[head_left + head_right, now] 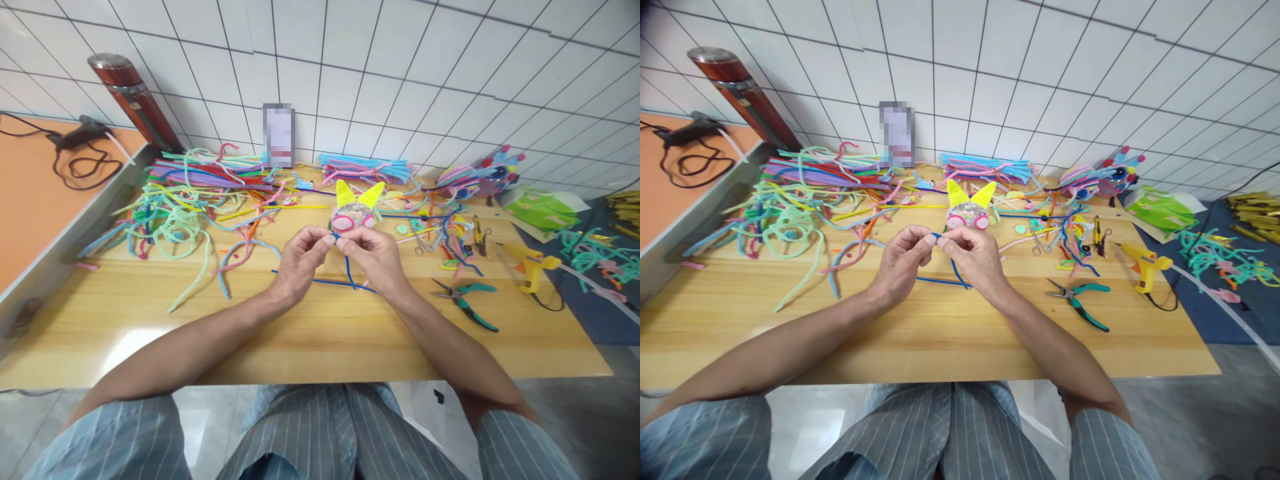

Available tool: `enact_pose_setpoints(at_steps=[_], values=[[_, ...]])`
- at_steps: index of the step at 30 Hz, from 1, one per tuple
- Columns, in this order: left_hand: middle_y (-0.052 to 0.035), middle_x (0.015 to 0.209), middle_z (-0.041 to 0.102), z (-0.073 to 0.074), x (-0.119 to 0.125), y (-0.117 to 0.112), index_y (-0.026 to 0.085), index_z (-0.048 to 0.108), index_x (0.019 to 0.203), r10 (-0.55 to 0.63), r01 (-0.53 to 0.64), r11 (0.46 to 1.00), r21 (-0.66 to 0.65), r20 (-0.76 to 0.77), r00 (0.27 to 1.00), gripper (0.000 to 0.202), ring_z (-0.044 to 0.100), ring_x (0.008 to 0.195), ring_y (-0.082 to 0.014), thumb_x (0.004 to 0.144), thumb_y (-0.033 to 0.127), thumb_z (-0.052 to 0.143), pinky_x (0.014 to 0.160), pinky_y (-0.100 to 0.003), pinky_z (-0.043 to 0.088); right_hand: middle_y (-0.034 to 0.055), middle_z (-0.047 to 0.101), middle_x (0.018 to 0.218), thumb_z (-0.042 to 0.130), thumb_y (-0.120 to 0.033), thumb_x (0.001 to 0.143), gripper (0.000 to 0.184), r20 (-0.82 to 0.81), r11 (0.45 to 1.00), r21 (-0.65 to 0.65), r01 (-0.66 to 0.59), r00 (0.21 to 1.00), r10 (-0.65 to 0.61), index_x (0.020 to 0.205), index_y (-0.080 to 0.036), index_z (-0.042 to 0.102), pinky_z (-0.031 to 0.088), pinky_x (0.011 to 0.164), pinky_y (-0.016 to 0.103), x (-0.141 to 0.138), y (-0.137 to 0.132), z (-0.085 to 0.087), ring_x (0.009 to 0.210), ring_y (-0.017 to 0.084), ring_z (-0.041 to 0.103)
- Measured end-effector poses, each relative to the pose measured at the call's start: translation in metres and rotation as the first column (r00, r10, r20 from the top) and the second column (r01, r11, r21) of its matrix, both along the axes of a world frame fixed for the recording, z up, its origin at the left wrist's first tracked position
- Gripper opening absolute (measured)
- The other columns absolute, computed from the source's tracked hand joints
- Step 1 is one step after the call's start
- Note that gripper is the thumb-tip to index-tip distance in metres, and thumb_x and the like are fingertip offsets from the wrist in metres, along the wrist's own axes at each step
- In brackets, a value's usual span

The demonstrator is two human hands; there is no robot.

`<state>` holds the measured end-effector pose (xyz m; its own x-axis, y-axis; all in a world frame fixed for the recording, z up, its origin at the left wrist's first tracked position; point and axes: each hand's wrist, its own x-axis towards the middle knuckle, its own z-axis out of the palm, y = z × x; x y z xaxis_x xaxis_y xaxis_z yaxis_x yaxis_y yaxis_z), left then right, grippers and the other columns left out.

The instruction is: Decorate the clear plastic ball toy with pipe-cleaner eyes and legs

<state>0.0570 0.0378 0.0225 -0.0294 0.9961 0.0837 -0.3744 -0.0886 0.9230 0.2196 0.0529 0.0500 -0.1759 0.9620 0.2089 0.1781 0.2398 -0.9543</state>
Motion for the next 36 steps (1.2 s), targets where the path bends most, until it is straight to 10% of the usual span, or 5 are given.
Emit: enact_pose_setpoints(at_steps=[6, 14, 31, 36], values=[[0.0069, 0.064, 0.053, -0.004, 0.002, -0.002, 0.020, 0.071, 0.088, 0.004, -0.002, 0.999, -0.049, 0.044, 0.999, 0.051, 0.042, 0.055, -0.0069, 0.071, 0.061, 0.096, 0.053, -0.021, 0.035, -0.0022, 0.063, 0.064, 0.078, -0.048, 0.083, 0.029, 0.012, 0.999, 0.009, 0.047, 0.999, -0.047, 0.076, -0.020, 0.074, 0.042, 0.057, 0.026, -0.004, -0.004, 0.000, 0.059, 0.012, 0.049], [0.0023, 0.070, 0.062, 0.013, -0.015, 0.012, 0.019, 0.073, 0.081, -0.076, 0.112, 0.986, 0.127, -0.260, 0.963, 0.052, 0.043, 0.061, -0.0102, 0.077, 0.069, 0.090, 0.060, -0.026, 0.039, -0.0027, 0.063, 0.062, 0.070, -0.028, 0.087, 0.017, 0.250, 0.956, 0.289, 0.054, 0.960, -0.129, 0.071, -0.021, 0.071, 0.039, 0.058, 0.027, 0.005, -0.004, 0.012, 0.055, 0.010, 0.048], [0.0056, 0.065, 0.055, 0.002, 0.002, -0.004, 0.020, 0.073, 0.085, 0.015, -0.015, 1.000, -0.001, -0.022, 1.000, 0.047, 0.039, 0.056, -0.0082, 0.075, 0.062, 0.093, 0.054, -0.024, 0.033, -0.0051, 0.052, 0.058, 0.071, -0.043, 0.084, 0.023, 0.080, 0.999, 0.012, 0.041, 0.996, -0.042, 0.075, -0.021, 0.070, 0.032, 0.050, 0.026, -0.003, -0.007, 0.008, 0.052, 0.010, 0.041], [0.0022, 0.071, 0.062, 0.012, -0.009, 0.006, 0.018, 0.075, 0.082, -0.087, 0.102, 0.992, 0.071, -0.185, 0.979, 0.048, 0.042, 0.062, -0.0099, 0.073, 0.061, 0.095, 0.058, -0.025, 0.034, -0.0034, 0.057, 0.060, 0.069, -0.030, 0.083, 0.019, 0.245, 0.972, 0.234, 0.024, 0.966, -0.082, 0.067, -0.022, 0.065, 0.035, 0.054, 0.028, 0.004, -0.004, 0.015, 0.055, 0.011, 0.043]])
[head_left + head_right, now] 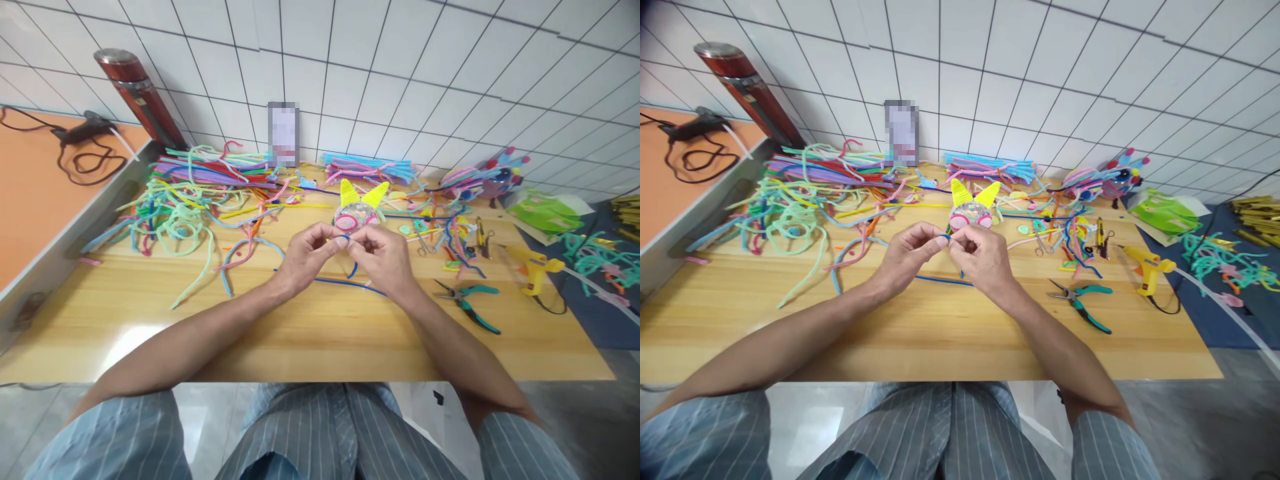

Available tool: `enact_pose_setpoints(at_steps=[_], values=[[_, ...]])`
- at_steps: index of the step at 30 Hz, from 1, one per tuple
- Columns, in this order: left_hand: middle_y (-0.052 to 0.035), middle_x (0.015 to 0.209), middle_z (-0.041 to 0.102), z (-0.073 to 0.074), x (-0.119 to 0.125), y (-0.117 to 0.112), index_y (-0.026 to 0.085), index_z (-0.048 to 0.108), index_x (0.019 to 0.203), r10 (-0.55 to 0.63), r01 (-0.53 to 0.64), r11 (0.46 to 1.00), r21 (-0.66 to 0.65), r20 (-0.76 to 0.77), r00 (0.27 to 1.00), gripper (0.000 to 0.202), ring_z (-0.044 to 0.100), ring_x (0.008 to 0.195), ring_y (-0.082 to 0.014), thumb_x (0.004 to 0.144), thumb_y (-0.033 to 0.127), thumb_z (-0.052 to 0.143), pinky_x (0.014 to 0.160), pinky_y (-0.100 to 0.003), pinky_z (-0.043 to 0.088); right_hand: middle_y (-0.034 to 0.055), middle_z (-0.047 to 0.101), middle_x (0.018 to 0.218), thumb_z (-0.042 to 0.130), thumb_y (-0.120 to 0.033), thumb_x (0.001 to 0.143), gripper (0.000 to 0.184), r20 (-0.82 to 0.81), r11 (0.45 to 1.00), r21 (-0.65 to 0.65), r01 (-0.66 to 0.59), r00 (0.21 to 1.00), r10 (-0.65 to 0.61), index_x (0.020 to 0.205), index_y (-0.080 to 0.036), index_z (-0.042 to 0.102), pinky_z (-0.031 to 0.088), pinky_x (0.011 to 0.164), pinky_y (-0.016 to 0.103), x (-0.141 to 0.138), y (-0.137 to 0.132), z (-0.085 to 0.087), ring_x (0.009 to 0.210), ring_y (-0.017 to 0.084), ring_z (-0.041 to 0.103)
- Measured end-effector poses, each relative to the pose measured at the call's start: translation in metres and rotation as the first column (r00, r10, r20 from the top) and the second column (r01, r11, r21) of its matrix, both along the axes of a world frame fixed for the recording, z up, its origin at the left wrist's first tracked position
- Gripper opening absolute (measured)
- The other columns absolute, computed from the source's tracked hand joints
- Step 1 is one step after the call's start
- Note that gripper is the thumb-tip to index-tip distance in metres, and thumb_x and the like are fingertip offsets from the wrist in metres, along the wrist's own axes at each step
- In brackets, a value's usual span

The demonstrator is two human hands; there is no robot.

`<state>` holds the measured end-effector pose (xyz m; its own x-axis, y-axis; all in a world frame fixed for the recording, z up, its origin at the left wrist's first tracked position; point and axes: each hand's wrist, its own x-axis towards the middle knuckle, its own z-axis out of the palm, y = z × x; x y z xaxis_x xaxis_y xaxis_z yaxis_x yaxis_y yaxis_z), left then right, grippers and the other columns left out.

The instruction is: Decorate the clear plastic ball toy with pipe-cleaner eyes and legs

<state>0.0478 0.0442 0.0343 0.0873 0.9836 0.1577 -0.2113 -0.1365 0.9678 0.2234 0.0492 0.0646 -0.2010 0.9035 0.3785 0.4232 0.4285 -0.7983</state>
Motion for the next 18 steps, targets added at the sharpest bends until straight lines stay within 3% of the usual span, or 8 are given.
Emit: enact_pose_setpoints(at_steps=[3, 10, 18], values=[[0.0020, 0.067, 0.060, 0.003, -0.004, 0.004, 0.018, 0.076, 0.079, -0.006, 0.007, 1.000, 0.023, -0.064, 0.998, 0.047, 0.042, 0.062, -0.0105, 0.074, 0.060, 0.094, 0.059, -0.026, 0.035, -0.0027, 0.060, 0.061, 0.069, -0.025, 0.085, 0.019, 0.071, 0.993, 0.116, -0.015, 0.997, 0.007, 0.066, -0.022, 0.066, 0.037, 0.058, 0.028, 0.002, 0.000, 0.003, 0.057, 0.011, 0.046], [0.0010, 0.068, 0.061, 0.006, -0.003, -0.003, 0.020, 0.074, 0.077, 0.056, -0.056, 0.997, 0.044, 0.019, 0.998, 0.048, 0.047, 0.064, -0.0124, 0.078, 0.065, 0.091, 0.060, -0.027, 0.038, -0.0035, 0.060, 0.063, 0.070, -0.040, 0.087, 0.021, -0.048, 0.987, -0.153, -0.053, 0.998, 0.046, 0.080, -0.020, 0.073, 0.033, 0.053, 0.027, 0.005, 0.002, 0.000, 0.055, 0.010, 0.043], [0.0027, 0.068, 0.061, 0.003, 0.002, -0.008, 0.021, 0.075, 0.079, 0.099, -0.101, 0.995, 0.024, 0.075, 0.992, 0.046, 0.046, 0.064, -0.0112, 0.076, 0.063, 0.093, 0.062, -0.027, 0.041, -0.0051, 0.050, 0.057, 0.070, -0.040, 0.083, 0.024, -0.135, 0.981, -0.187, -0.046, 0.991, 0.021, 0.069, -0.021, 0.066, 0.028, 0.051, 0.027, -0.002, -0.003, 0.001, 0.053, 0.009, 0.037]])
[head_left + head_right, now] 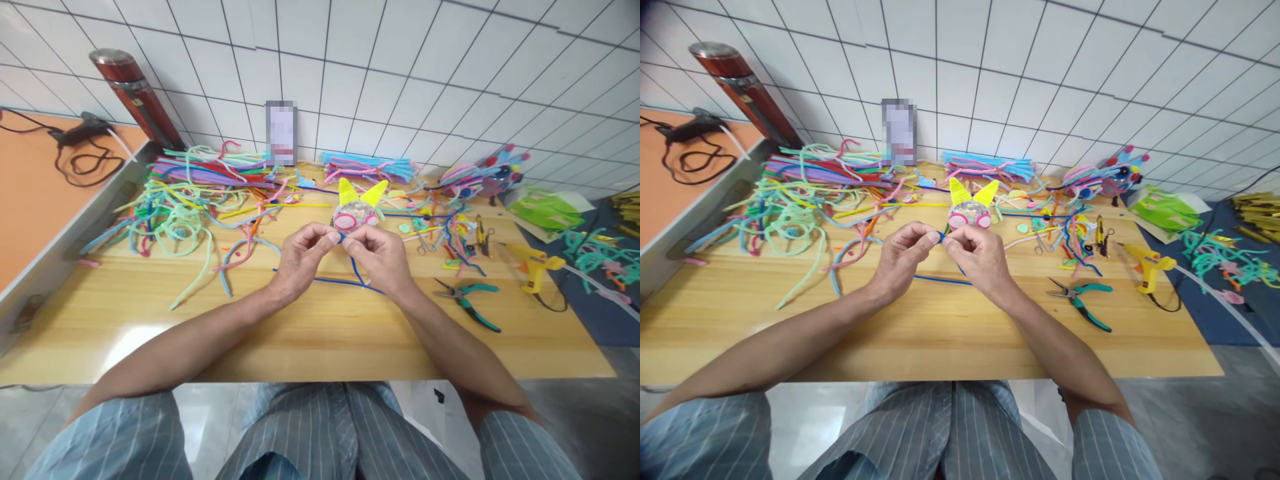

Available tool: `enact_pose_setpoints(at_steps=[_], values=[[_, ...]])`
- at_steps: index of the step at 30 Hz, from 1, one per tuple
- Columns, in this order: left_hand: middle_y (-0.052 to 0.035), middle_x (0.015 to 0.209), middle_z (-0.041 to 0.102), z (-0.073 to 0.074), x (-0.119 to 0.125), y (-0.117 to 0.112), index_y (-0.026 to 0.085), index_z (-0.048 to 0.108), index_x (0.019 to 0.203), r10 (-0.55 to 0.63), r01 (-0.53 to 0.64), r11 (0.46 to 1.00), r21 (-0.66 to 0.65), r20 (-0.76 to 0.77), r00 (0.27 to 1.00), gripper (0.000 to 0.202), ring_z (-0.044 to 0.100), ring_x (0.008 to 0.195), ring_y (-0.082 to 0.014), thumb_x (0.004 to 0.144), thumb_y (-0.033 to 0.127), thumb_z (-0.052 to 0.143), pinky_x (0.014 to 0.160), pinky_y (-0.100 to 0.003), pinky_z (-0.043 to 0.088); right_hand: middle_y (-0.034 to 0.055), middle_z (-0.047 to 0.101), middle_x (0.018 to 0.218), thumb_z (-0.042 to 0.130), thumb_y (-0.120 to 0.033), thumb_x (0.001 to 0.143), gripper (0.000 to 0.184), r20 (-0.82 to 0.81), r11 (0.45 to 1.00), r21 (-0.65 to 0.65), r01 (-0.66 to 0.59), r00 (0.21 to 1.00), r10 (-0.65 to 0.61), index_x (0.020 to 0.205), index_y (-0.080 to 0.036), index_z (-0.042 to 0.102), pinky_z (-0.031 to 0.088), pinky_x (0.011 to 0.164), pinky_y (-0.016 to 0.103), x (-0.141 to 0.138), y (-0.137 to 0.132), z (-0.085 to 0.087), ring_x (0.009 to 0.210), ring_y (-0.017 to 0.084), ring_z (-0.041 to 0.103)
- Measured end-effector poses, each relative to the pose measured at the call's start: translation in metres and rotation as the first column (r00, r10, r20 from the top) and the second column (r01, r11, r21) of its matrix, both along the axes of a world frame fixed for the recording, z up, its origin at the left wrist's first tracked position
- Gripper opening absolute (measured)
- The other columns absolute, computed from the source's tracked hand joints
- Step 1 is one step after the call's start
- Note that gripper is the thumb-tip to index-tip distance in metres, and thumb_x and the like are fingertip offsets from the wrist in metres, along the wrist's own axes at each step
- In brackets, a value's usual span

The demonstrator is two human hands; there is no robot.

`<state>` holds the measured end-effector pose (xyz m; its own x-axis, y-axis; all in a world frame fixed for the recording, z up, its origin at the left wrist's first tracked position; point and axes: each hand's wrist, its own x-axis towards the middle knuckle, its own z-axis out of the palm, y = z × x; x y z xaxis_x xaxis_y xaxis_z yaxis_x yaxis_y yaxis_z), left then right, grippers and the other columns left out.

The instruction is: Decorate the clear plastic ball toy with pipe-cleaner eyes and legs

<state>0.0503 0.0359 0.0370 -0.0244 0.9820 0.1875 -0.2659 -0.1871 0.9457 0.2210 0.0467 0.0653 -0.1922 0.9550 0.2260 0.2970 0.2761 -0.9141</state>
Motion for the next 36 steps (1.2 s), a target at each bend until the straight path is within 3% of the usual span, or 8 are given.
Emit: enact_pose_setpoints(at_steps=[9, 12, 16, 21, 28, 32, 36], values=[[0.0020, 0.074, 0.064, -0.011, 0.007, -0.004, 0.022, 0.078, 0.082, 0.073, -0.073, 0.996, 0.049, 0.001, 0.997, 0.039, 0.047, 0.065, -0.0112, 0.083, 0.059, 0.090, 0.067, -0.027, 0.043, -0.0050, 0.053, 0.060, 0.068, -0.039, 0.086, 0.021, -0.047, 0.999, 0.015, 0.031, 0.998, -0.030, 0.073, -0.023, 0.064, 0.032, 0.052, 0.027, -0.007, -0.004, -0.009, 0.054, 0.010, 0.040], [-0.0006, 0.081, 0.069, -0.014, 0.004, 0.001, 0.022, 0.079, 0.085, 0.076, -0.068, 0.994, 0.083, -0.090, 0.993, 0.035, 0.051, 0.070, -0.0133, 0.084, 0.056, 0.089, 0.070, -0.029, 0.043, -0.0047, 0.055, 0.060, 0.066, -0.030, 0.085, 0.015, 0.080, 0.985, 0.167, 0.042, 0.995, -0.056, 0.072, -0.023, 0.064, 0.035, 0.056, 0.028, -0.002, 0.000, -0.009, 0.054, 0.011, 0.043], [-0.0003, 0.076, 0.067, -0.015, -0.001, 0.005, 0.021, 0.080, 0.087, 0.039, -0.020, 0.995, 0.096, -0.198, 0.980, 0.031, 0.050, 0.068, -0.0141, 0.087, 0.052, 0.087, 0.070, -0.029, 0.042, -0.0033, 0.058, 0.063, 0.064, -0.017, 0.083, 0.017, 0.281, 0.911, 0.412, 0.001, 0.951, -0.128, 0.068, -0.024, 0.061, 0.039, 0.061, 0.029, 0.004, 0.002, -0.006, 0.058, 0.013, 0.047], [-0.0012, 0.076, 0.068, -0.012, -0.006, 0.009, 0.021, 0.081, 0.083, 0.007, 0.015, 0.995, 0.097, -0.222, 0.975, 0.032, 0.051, 0.070, -0.0149, 0.087, 0.053, 0.085, 0.070, -0.029, 0.041, -0.0022, 0.060, 0.065, 0.062, -0.016, 0.086, 0.019, 0.380, 0.873, 0.483, -0.076, 0.916, -0.130, 0.070, -0.025, 0.058, 0.040, 0.065, 0.030, 0.008, 0.003, -0.003, 0.060, 0.014, 0.048], [-0.0005, 0.073, 0.065, 0.000, -0.008, 0.010, 0.021, 0.080, 0.080, -0.064, 0.076, 0.995, 0.062, -0.172, 0.983, 0.035, 0.048, 0.067, -0.0134, 0.082, 0.055, 0.089, 0.066, -0.029, 0.040, -0.0027, 0.058, 0.065, 0.063, -0.019, 0.088, 0.018, 0.311, 0.901, 0.426, -0.081, 0.949, -0.062, 0.071, -0.024, 0.061, 0.039, 0.062, 0.029, 0.010, 0.006, 0.001, 0.059, 0.012, 0.047], [0.0016, 0.068, 0.061, 0.003, -0.004, 0.004, 0.021, 0.076, 0.079, -0.049, 0.048, 0.999, -0.017, -0.052, 0.997, 0.044, 0.044, 0.063, -0.0118, 0.078, 0.062, 0.092, 0.058, -0.027, 0.035, -0.0031, 0.060, 0.065, 0.067, -0.033, 0.090, 0.016, 0.143, 0.980, 0.195, -0.037, 0.990, 0.009, 0.077, -0.023, 0.067, 0.037, 0.057, 0.029, 0.005, 0.005, -0.003, 0.056, 0.012, 0.046], [0.0051, 0.064, 0.054, -0.003, 0.002, 0.001, 0.020, 0.076, 0.082, -0.001, 0.008, 0.994, -0.105, 0.067, 0.998, 0.048, 0.034, 0.056, -0.0084, 0.070, 0.062, 0.096, 0.052, -0.026, 0.027, -0.0038, 0.060, 0.064, 0.072, -0.044, 0.086, 0.023, -0.004, 1.000, 0.002, -0.020, 1.000, 0.020, 0.080, -0.022, 0.068, 0.034, 0.052, 0.027, -0.001, 0.002, -0.006, 0.054, 0.010, 0.043]])
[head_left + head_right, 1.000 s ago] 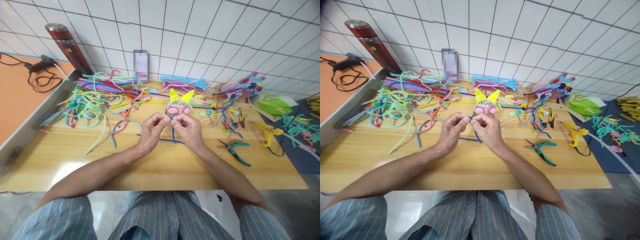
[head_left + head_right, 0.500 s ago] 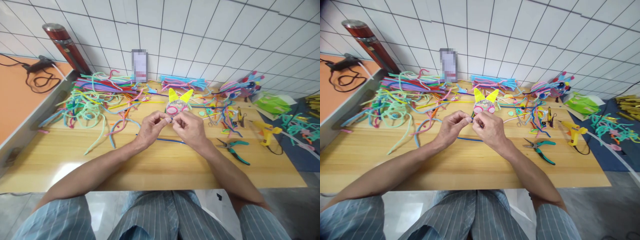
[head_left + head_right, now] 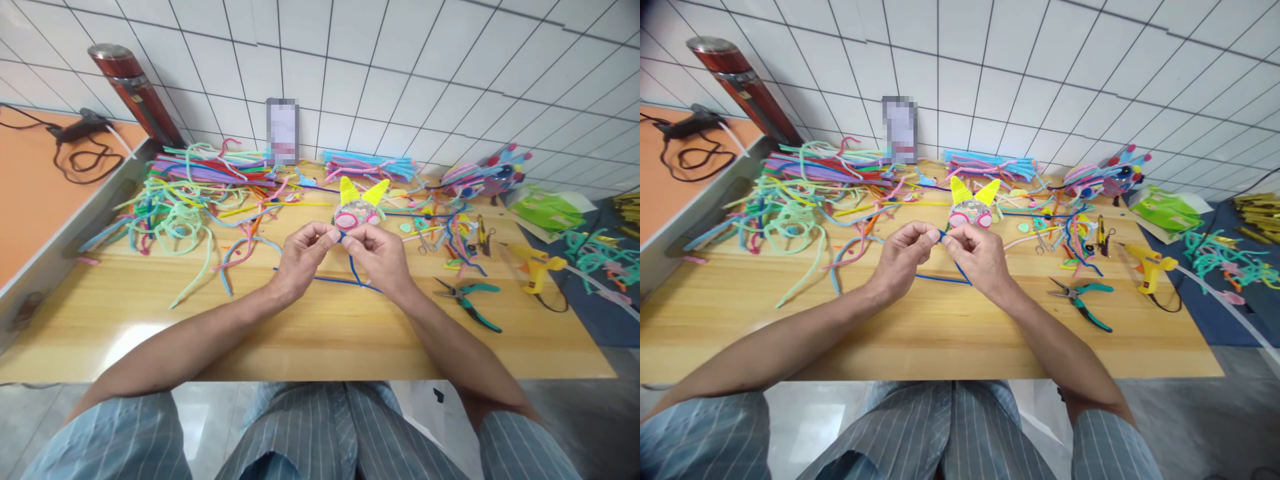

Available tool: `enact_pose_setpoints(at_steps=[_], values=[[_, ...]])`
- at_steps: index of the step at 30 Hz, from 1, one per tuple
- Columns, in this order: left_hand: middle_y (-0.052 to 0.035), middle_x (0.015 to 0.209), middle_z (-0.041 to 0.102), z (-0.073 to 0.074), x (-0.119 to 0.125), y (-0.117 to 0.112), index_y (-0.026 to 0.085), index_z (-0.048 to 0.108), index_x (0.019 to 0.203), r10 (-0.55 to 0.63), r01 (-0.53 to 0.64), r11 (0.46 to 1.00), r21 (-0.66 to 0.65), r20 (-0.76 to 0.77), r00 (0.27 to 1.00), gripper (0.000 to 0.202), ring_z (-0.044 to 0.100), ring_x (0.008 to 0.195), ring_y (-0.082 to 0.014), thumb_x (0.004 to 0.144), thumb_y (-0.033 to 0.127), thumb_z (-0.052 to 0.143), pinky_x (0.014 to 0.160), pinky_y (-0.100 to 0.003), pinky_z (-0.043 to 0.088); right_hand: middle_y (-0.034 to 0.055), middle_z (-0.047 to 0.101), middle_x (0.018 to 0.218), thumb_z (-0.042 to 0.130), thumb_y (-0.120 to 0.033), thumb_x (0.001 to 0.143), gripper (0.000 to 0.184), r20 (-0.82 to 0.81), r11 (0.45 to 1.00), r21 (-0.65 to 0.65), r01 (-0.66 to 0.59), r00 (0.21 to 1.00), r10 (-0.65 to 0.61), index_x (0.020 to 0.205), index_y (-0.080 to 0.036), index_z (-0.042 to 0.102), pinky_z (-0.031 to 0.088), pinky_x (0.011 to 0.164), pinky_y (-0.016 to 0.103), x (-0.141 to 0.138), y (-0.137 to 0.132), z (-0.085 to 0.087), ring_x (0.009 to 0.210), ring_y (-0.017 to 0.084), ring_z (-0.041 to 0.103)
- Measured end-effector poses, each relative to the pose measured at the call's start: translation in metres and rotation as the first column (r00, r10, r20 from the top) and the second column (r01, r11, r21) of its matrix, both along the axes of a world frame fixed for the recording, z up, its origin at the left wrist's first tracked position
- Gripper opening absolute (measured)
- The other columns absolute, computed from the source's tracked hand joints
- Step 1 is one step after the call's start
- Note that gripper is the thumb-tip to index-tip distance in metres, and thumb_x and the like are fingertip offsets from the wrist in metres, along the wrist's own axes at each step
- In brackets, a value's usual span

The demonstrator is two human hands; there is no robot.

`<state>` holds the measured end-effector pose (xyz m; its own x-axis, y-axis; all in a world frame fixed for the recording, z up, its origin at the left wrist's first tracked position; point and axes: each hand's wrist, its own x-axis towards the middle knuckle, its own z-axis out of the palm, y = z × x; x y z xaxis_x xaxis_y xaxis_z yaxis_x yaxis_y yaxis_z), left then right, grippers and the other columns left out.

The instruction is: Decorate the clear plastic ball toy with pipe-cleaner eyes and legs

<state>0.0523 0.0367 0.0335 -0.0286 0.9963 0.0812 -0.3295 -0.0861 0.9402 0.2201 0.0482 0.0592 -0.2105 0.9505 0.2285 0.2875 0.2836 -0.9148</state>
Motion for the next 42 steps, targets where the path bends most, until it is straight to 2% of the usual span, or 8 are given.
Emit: enact_pose_setpoints(at_steps=[8, 12, 16, 21, 25, 31, 35, 42], values=[[0.0061, 0.064, 0.053, -0.005, 0.007, -0.005, 0.019, 0.074, 0.085, 0.027, -0.021, 0.998, -0.055, 0.099, 0.995, 0.048, 0.033, 0.054, -0.0062, 0.071, 0.060, 0.095, 0.051, -0.023, 0.028, -0.0053, 0.054, 0.061, 0.072, -0.043, 0.085, 0.024, -0.088, 0.999, -0.021, 0.047, 0.995, -0.049, 0.079, -0.021, 0.066, 0.032, 0.051, 0.026, -0.010, -0.007, -0.001, 0.054, 0.009, 0.040], [0.0069, 0.064, 0.050, -0.007, 0.007, -0.004, 0.019, 0.073, 0.087, -0.011, 0.015, 0.999, -0.041, 0.089, 0.996, 0.047, 0.034, 0.054, -0.0068, 0.074, 0.060, 0.093, 0.052, -0.023, 0.028, -0.0061, 0.052, 0.059, 0.069, -0.039, 0.087, 0.022, -0.031, 0.996, 0.058, 0.072, 0.997, -0.071, 0.075, -0.022, 0.062, 0.033, 0.052, 0.026, -0.008, -0.007, -0.004, 0.052, 0.009, 0.040], [0.0049, 0.067, 0.054, -0.011, -0.001, 0.006, 0.020, 0.073, 0.087, -0.070, 0.076, 0.995, 0.063, -0.092, 0.993, 0.043, 0.037, 0.059, -0.0094, 0.081, 0.060, 0.088, 0.056, -0.025, 0.031, -0.0064, 0.051, 0.058, 0.067, -0.028, 0.087, 0.019, 0.126, 0.968, 0.241, 0.077, 0.986, -0.109, 0.071, -0.024, 0.058, 0.036, 0.056, 0.026, -0.001, -0.003, -0.004, 0.053, 0.010, 0.043], [0.0005, 0.079, 0.063, -0.011, -0.010, 0.018, 0.020, 0.075, 0.087, 0.006, 0.079, 0.960, 0.268, -0.301, 0.954, 0.036, 0.046, 0.067, -0.0121, 0.087, 0.055, 0.085, 0.065, -0.028, 0.038, -0.0043, 0.058, 0.065, 0.068, -0.020, 0.090, 0.017, 0.254, 0.906, 0.423, -0.002, 0.960, -0.116, 0.074, -0.023, 0.062, 0.039, 0.061, 0.028, 0.007, 0.003, -0.001, 0.058, 0.011, 0.049], [0.0021, 0.075, 0.059, -0.010, -0.010, 0.015, 0.020, 0.074, 0.088, 0.007, 0.065, 0.966, 0.250, -0.276, 0.961, 0.037, 0.041, 0.064, -0.0113, 0.091, 0.055, 0.082, 0.062, -0.028, 0.034, -0.0027, 0.061, 0.070, 0.070, -0.026, 0.093, 0.015, 0.251, 0.924, 0.381, -0.034, 0.966, -0.068, 0.079, -0.023, 0.067, 0.041, 0.064, 0.029, 0.009, 0.006, 0.000, 0.061, 0.012, 0.051], [0.0037, 0.073, 0.059, -0.011, -0.005, 0.009, 0.020, 0.072, 0.087, 0.005, 0.009, 0.993, 0.119, -0.119, 0.993, 0.042, 0.037, 0.061, -0.0100, 0.082, 0.059, 0.088, 0.058, -0.026, 0.032, -0.0031, 0.064, 0.068, 0.070, -0.034, 0.092, 0.015, 0.135, 0.988, 0.153, -0.009, 0.991, -0.012, 0.083, -0.022, 0.069, 0.039, 0.057, 0.027, 0.006, 0.004, -0.003, 0.057, 0.011, 0.049], [0.0070, 0.063, 0.048, -0.011, 0.000, 0.005, 0.020, 0.071, 0.087, -0.001, 0.001, 1.000, -0.010, -0.012, 1.000, 0.046, 0.034, 0.056, -0.0085, 0.076, 0.059, 0.092, 0.053, -0.025, 0.027, -0.0026, 0.062, 0.068, 0.070, -0.036, 0.091, 0.018, 0.076, 0.989, 0.144, 0.025, 0.996, -0.037, 0.080, -0.022, 0.068, 0.040, 0.058, 0.027, 0.000, 0.002, -0.006, 0.060, 0.012, 0.051], [0.0074, 0.062, 0.048, -0.014, 0.007, -0.001, 0.020, 0.069, 0.088, -0.006, 0.011, 0.997, -0.077, 0.058, 0.998, 0.048, 0.036, 0.055, -0.0084, 0.075, 0.060, 0.091, 0.055, -0.024, 0.030, -0.0034, 0.059, 0.068, 0.067, -0.031, 0.091, 0.016, 0.025, 0.975, 0.208, 0.082, 0.996, -0.089, 0.077, -0.022, 0.067, 0.038, 0.056, 0.027, -0.005, 0.001, -0.013, 0.058, 0.011, 0.048]])
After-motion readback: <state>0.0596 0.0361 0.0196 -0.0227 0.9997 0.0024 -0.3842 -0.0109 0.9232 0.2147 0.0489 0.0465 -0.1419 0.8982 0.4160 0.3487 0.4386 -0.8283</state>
